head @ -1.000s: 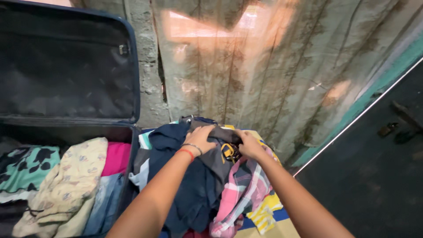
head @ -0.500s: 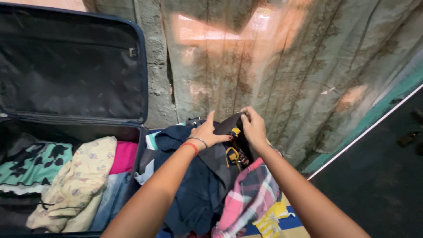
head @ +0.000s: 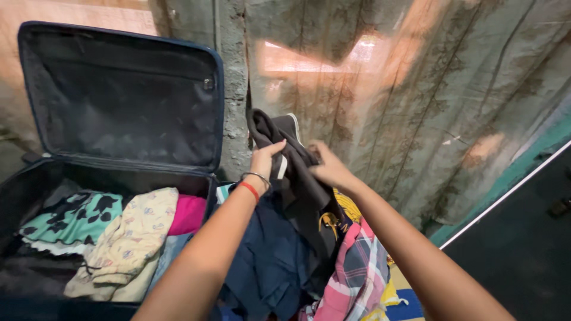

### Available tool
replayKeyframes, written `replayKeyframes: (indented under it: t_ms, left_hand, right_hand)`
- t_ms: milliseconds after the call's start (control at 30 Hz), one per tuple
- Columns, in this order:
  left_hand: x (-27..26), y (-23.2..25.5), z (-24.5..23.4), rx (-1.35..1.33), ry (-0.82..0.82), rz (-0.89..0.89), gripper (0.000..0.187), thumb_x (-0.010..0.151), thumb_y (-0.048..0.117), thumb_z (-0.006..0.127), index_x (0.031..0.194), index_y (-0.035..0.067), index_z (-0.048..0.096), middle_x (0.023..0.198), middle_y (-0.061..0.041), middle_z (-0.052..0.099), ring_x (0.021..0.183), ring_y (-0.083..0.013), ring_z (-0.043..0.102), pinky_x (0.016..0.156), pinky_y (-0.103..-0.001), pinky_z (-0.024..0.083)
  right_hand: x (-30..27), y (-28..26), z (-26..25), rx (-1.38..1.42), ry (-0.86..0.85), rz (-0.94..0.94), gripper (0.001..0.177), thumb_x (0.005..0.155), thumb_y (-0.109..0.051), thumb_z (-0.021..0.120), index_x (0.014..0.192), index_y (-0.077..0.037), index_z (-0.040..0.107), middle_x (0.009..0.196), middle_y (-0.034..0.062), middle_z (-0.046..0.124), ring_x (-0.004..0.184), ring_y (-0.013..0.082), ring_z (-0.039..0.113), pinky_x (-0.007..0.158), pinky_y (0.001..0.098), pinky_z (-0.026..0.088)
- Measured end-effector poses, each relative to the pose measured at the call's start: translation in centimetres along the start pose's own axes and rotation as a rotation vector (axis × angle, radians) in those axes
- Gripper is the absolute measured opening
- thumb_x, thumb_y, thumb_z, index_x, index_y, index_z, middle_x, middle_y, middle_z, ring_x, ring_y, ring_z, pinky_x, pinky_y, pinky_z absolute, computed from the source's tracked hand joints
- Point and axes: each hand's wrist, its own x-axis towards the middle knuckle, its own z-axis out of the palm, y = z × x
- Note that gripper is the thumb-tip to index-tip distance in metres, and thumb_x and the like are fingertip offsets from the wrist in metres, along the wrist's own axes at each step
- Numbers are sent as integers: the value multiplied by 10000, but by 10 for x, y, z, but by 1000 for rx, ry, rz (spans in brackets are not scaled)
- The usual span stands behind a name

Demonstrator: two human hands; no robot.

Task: The person picks up and folds several items of clothing including a patterned shirt, dark pants, and a light-colored tee, and places them neatly into an open blue suitcase.

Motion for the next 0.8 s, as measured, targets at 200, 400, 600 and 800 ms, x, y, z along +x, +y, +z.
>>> replayKeyframes:
  t_ms: [200,400,600,800]
  left_hand:
    - [-8,43,-34,75,-8,-142,236,854,170,793,962,-25,717,813,-78,710,633,-204,639,585,-326,488]
    - [3,45,-88,867,101,177,1065,534,121,850,1462,-9,344,1314,-237,579,1193,-361,597,986,-410,512]
    - [-36,62,-90,1193,-292,100,1400,515,469,975,1569,-3,183,1570,-247,353,1486,-344,333,1194,-378,300]
    - [-49,52,-60,860,-638,170,809,656,298,863,1334,-8,545,1133,-183,743,1069,-286,691,963,-364,535]
  right_hand:
    - [-14,-1,17,98,-182,267,435,811,5,600,1241,-25,660,1133,83,719,1014,170,655,890,298,536]
    - [6,-58,12,470,142,227,361,820,73,454,1077,3,698,958,94,722,852,182,681,796,307,560]
    - [12,-105,33,490,141,139,362,817,74,414,1041,8,692,939,129,751,854,193,711,810,285,560]
    - [21,-114,55,551,189,89,363,854,57,447,1085,-31,713,972,75,728,881,156,668,818,268,543]
